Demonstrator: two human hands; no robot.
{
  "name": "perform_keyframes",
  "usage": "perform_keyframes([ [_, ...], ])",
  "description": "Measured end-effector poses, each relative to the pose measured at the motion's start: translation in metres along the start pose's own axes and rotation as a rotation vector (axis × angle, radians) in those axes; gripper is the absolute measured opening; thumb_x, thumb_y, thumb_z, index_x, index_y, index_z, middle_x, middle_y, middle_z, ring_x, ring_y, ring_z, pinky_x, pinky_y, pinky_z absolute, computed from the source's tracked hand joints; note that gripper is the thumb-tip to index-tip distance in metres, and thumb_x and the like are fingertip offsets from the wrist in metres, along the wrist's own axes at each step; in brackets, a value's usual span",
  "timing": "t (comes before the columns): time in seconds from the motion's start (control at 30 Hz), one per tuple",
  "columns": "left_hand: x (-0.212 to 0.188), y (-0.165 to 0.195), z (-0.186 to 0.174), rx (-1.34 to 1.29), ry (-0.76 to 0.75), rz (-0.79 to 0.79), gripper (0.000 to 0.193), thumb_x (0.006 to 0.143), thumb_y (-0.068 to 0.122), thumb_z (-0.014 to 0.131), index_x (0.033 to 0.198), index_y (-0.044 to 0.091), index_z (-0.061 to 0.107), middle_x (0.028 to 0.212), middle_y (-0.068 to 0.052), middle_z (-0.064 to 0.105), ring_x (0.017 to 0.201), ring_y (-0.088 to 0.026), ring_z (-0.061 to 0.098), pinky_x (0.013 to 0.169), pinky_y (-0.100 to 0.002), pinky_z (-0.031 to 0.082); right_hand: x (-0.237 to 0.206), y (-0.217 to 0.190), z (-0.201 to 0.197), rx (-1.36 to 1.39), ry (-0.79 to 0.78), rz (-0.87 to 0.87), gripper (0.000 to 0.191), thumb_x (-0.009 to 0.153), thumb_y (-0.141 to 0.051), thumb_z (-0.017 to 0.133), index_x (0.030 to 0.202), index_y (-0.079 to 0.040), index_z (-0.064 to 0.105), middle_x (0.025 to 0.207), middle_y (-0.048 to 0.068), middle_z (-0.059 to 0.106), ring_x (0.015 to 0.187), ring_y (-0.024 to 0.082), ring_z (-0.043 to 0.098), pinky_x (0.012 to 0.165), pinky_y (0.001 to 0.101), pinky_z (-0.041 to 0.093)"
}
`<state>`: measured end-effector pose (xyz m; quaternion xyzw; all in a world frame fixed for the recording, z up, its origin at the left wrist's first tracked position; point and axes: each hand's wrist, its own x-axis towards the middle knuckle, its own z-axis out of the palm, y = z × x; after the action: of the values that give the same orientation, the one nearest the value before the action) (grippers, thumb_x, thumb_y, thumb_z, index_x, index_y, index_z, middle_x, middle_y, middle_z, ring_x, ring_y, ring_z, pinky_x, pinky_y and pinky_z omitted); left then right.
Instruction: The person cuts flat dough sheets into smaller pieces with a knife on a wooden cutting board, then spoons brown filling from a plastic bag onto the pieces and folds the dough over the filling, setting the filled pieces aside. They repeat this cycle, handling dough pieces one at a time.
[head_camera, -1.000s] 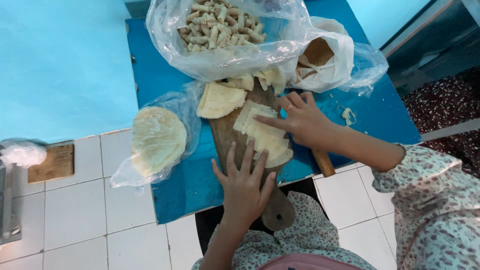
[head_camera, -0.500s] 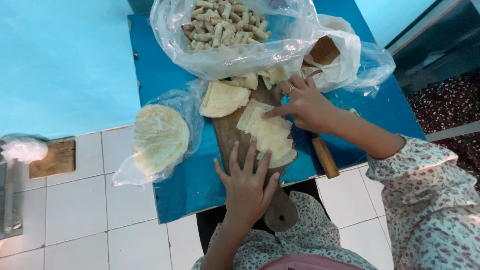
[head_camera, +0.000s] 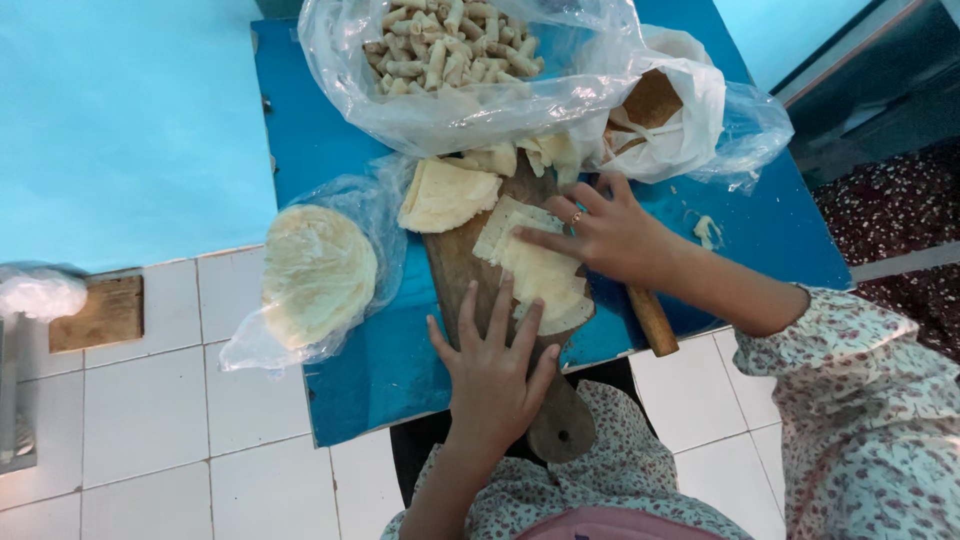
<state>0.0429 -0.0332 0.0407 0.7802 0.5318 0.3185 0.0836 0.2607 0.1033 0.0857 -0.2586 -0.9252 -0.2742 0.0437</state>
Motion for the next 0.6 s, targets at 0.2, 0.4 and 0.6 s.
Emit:
perform_keyframes([
  [0.2,0.000,-0.001,0.002,0.017,0.010,0.006,0.048,0.097,0.045,0.060,0.138,0.020,0.064,0.163,-0.011,0.037,0.147,-0.044,0.031,0.108,-0.082,0.010,0.002,0.005,0.005,-0.160,0.009,0.041,0.061,0.092,-0.023,0.059,0.152,-0.030,0.057,0.129,0.007,0.060,0.116,0.024,0.055,0.090,0.0483,0.040],
  [0.4,0.000,-0.002,0.002,0.013,0.008,0.011,0.047,0.098,0.045,0.060,0.138,0.020,0.064,0.163,-0.011,0.037,0.147,-0.044,0.031,0.108,-0.082,0.010,0.008,0.007,0.002,-0.147,0.035,0.085,0.061,0.089,-0.019,0.063,0.150,-0.028,0.060,0.124,0.006,0.061,0.115,0.024,0.055,0.089,0.0510,0.039],
  [0.6,0.001,-0.001,0.002,0.008,0.013,0.007,0.048,0.097,0.045,0.060,0.137,0.020,0.064,0.163,-0.011,0.038,0.146,-0.045,0.033,0.108,-0.082,0.012,0.010,0.010,-0.001,0.518,-0.022,0.280,0.072,0.072,0.005,0.063,0.135,-0.028,0.073,0.108,0.009,0.055,0.102,0.033,0.050,0.082,0.0476,0.037],
])
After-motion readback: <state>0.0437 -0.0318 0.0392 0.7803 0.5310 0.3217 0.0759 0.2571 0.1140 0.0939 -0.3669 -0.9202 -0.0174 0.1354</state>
